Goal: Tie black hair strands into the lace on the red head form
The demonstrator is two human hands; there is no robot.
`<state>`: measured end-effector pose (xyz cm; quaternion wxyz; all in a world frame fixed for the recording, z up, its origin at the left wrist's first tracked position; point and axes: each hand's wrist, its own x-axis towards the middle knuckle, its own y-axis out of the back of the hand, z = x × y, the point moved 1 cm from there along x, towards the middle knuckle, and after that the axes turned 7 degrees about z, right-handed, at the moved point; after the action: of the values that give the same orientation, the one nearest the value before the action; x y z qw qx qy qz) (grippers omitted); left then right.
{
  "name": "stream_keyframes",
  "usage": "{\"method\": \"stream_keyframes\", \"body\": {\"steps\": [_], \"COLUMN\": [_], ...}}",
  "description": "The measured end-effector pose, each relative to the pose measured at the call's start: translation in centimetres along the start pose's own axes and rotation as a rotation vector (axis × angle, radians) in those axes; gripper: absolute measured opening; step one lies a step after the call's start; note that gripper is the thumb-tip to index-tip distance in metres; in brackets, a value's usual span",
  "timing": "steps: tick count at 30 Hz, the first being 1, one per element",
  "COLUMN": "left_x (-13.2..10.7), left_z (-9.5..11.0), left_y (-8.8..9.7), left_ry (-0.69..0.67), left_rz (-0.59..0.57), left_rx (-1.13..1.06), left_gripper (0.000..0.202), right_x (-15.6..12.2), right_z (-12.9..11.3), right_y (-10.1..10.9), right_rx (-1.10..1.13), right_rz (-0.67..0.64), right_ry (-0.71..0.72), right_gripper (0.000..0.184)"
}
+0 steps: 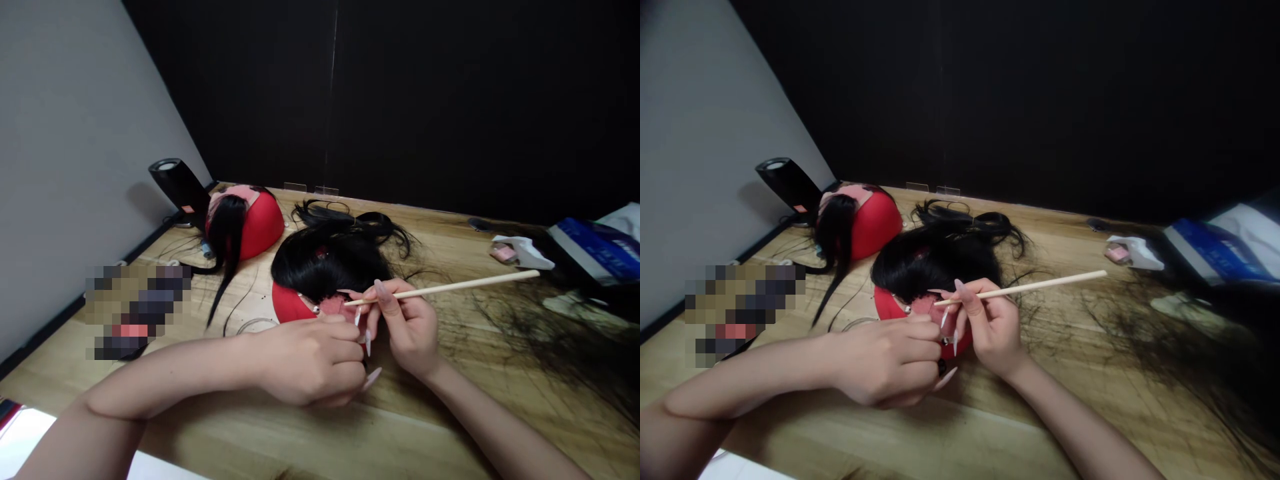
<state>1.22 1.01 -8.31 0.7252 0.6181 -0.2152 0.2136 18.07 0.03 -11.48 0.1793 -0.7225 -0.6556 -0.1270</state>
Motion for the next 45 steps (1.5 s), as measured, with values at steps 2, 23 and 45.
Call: {"method": "stream_keyframes", "body": {"steps": [2,23,45], "left_x": [0.0,0.1,-0.5], "left_z": [0.0,-0.1,-0.4], "left_y": [-0.1,0.2,-0.2], "left_ry": [-0.002,-0.004,0.003], "left_rz": [0.002,0.035,0.023], "left_rx": [0.000,-0.005,0.060], "left_gripper": [0.033,0.035,0.031], "right_x": [0.0,0.2,1.0], "right_z": [-0.1,0.0,-0.6], "right_y": [0.0,0.3,-0.3], "right_rx": [-0.012,-0.034,-0.020], "right_rz": [-0.005,-0.068,0.130], "right_ry": [0.008,-0.013,-0.227], "right_gripper": [0.023,0.024,0.043]}}
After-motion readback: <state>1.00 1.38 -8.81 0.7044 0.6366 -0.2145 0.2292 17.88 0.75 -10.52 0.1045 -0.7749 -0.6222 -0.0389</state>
